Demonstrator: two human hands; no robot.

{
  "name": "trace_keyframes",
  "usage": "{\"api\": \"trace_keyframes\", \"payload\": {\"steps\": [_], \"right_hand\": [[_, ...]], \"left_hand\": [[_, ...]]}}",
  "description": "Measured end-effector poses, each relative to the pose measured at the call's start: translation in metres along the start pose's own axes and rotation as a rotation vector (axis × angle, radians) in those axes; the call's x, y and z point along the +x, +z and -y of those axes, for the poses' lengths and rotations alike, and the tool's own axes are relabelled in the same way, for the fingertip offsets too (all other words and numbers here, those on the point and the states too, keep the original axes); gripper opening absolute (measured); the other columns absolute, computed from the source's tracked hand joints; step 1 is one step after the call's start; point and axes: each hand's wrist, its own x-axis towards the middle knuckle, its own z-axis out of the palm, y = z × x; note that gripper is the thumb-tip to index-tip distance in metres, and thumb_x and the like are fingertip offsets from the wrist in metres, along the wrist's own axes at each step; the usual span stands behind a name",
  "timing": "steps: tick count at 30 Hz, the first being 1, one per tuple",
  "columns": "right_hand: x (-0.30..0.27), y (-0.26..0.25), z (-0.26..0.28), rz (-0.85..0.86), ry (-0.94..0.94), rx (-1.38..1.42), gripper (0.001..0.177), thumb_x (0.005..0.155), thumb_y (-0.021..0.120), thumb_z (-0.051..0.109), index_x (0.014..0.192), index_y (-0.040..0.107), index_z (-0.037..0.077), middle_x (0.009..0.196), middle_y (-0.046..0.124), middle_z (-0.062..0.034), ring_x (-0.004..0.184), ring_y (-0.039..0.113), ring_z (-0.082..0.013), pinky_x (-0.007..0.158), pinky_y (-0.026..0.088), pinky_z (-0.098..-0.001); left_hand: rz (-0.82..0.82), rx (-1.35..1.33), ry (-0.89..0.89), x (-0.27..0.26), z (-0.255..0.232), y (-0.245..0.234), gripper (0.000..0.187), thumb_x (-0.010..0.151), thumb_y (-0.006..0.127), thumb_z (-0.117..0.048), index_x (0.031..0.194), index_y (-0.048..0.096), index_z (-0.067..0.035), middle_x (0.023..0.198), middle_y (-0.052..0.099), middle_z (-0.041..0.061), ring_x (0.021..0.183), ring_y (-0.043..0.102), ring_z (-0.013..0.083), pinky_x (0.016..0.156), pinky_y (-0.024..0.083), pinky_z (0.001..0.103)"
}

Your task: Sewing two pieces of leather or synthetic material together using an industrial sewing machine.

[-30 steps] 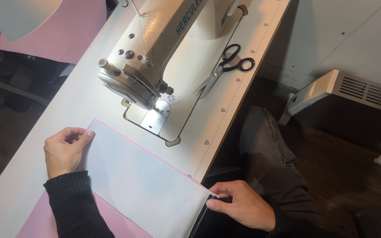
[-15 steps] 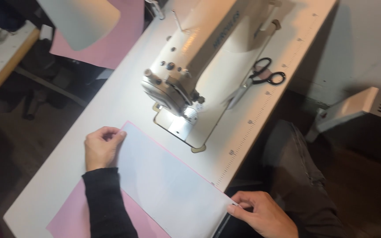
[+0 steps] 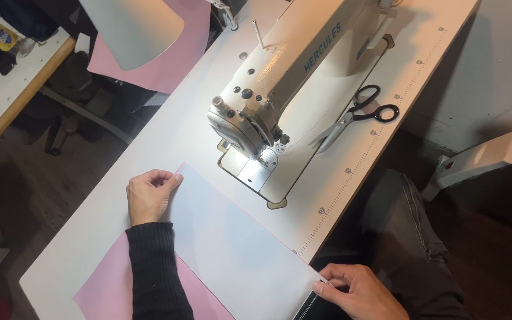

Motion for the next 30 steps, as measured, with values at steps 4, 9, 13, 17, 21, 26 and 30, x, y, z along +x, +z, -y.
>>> {"api": "trace_keyframes", "payload": {"steps": [4,9,13,17,21,26,30], "right_hand": [[0.001,0.001,-0.001,-0.002,0.021,0.028,0.03,0.087,0.075,0.034,0.097,0.081,0.007,0.067,0.077,-0.0034,0.061,0.06,-0.0084,0.064,0.049,-0.0275],[0.001,0.002,-0.003,-0.018,0.029,0.048,0.03,0.087,0.075,0.033,0.097,0.082,0.006,0.067,0.077,-0.0043,0.06,0.059,-0.0084,0.062,0.048,-0.0275],[0.004,0.003,-0.009,-0.02,0.038,0.03,0.031,0.087,0.075,0.034,0.097,0.082,0.005,0.064,0.076,-0.0051,0.057,0.058,-0.0095,0.063,0.048,-0.0264],[0.005,0.003,-0.012,-0.031,0.017,0.059,0.031,0.087,0.076,0.033,0.097,0.082,0.004,0.064,0.074,-0.0047,0.058,0.058,-0.0087,0.063,0.047,-0.0278],[-0.003,0.004,-0.008,-0.042,0.013,0.07,0.03,0.086,0.076,0.033,0.098,0.082,0.005,0.066,0.076,-0.006,0.063,0.064,-0.0092,0.069,0.052,-0.0271],[-0.001,-0.013,-0.052,0.012,0.0,0.087,0.028,0.088,0.075,0.026,0.101,0.081,0.002,0.078,0.086,-0.0086,0.075,0.077,-0.0115,0.083,0.058,-0.0284],[0.032,-0.049,-0.144,0.159,0.026,0.218,0.021,0.09,0.078,0.015,0.099,0.077,-0.004,0.083,0.082,-0.0166,0.078,0.075,-0.0187,0.084,0.059,-0.0364]], "left_hand": [[0.007,-0.007,-0.007,0.003,0.004,0.002,0.018,0.076,0.088,-0.021,0.083,0.08,-0.006,0.068,0.071,0.004,0.061,0.062,0.0141,0.064,0.052,0.03],[0.013,-0.011,0.022,0.007,0.011,0.004,0.018,0.075,0.088,-0.021,0.083,0.08,-0.007,0.068,0.071,0.004,0.062,0.062,0.014,0.065,0.052,0.03],[0.011,-0.005,0.001,0.005,0.009,0.003,0.017,0.076,0.087,-0.021,0.084,0.08,-0.007,0.068,0.072,0.004,0.062,0.063,0.014,0.066,0.053,0.03],[0.017,0.0,0.006,0.002,0.003,0.001,0.018,0.077,0.087,-0.022,0.083,0.081,-0.006,0.069,0.072,0.005,0.063,0.063,0.0156,0.067,0.052,0.031],[-0.02,-0.017,0.101,-0.002,0.003,0.003,0.021,0.079,0.086,-0.022,0.087,0.08,-0.004,0.072,0.074,0.007,0.065,0.067,0.0168,0.07,0.055,0.031],[-0.071,-0.056,0.155,-0.021,-0.009,0.02,0.02,0.078,0.085,-0.022,0.085,0.081,-0.004,0.074,0.076,0.007,0.067,0.069,0.0178,0.071,0.056,0.032],[-0.062,-0.19,0.188,-0.066,-0.029,0.032,0.019,0.08,0.081,-0.022,0.086,0.079,-0.004,0.075,0.076,0.009,0.069,0.073,0.0189,0.071,0.058,0.033]]}}
